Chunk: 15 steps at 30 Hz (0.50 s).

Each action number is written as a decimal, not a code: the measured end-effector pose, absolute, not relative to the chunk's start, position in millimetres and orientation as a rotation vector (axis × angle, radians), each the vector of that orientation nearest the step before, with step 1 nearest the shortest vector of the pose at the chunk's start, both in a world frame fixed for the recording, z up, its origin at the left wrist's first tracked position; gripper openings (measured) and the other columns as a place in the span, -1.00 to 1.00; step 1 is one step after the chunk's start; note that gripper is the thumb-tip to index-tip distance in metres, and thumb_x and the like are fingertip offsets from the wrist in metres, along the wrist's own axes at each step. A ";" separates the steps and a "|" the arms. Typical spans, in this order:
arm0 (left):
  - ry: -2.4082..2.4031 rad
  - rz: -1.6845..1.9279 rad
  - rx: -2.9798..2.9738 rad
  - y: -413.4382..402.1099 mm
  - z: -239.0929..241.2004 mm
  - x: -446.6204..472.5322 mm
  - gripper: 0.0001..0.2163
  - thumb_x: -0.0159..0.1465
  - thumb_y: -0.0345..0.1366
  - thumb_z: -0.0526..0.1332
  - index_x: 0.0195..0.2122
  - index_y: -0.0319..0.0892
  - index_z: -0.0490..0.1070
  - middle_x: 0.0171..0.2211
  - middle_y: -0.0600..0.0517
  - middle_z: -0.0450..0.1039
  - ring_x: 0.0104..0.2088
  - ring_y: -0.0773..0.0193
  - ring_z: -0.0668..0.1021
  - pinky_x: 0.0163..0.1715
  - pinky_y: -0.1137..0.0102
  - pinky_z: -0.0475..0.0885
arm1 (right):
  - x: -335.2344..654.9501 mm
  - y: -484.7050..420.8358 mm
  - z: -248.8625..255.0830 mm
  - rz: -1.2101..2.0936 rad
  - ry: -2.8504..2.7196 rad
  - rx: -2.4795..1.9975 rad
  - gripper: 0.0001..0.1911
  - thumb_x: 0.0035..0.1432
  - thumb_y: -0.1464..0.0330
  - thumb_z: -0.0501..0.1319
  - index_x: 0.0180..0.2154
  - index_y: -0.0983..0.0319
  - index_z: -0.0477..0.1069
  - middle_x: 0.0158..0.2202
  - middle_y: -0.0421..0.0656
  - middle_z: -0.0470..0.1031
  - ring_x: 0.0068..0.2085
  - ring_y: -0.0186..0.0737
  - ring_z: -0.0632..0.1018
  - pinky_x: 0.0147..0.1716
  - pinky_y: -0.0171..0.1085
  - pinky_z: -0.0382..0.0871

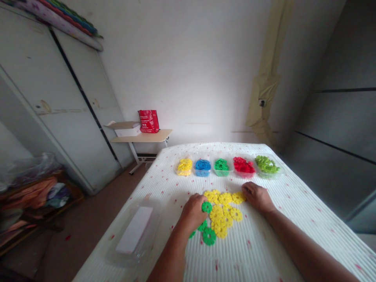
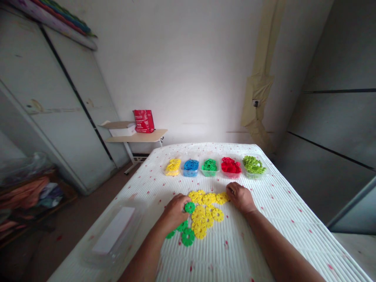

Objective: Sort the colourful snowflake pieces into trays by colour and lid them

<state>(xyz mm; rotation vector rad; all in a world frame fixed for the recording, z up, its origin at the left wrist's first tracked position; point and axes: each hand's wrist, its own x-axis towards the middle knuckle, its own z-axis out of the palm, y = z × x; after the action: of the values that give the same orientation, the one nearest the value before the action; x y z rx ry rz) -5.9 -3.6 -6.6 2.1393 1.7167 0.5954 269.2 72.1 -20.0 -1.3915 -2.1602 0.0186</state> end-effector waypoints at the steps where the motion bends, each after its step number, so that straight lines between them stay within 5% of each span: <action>1: 1.722 0.600 2.137 -3.7 -6.9 -5.6 -0.68 -0.04 -0.52 0.14 -0.23 -0.14 0.39 -0.26 0.05 0.39 -0.16 0.28 0.41 -0.15 0.45 0.29 | 269.0 72.0 -19.7 0.022 -2.158 -1.389 -0.65 0.14 0.25 -0.07 -0.44 0.21 0.43 -0.43 -0.10 0.50 -0.41 -0.24 0.50 -0.41 -0.34 0.30; 15: 1.761 0.544 2.180 -0.2 -11.1 -5.0 -0.73 -0.05 -0.49 0.14 -0.30 -0.17 0.42 -0.32 0.04 0.36 -0.26 0.30 0.42 -0.28 0.49 0.28 | 267.7 71.1 -17.7 0.015 -2.159 -1.378 -0.67 0.12 0.26 -0.05 -0.44 0.21 0.44 -0.43 -0.11 0.50 -0.43 -0.26 0.49 -0.43 -0.35 0.28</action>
<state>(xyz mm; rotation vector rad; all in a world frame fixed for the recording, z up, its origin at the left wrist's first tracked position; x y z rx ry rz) -5.0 -0.2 -11.1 2.1801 1.7608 0.5436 267.7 71.1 -17.7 -1.3777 -2.1590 0.0151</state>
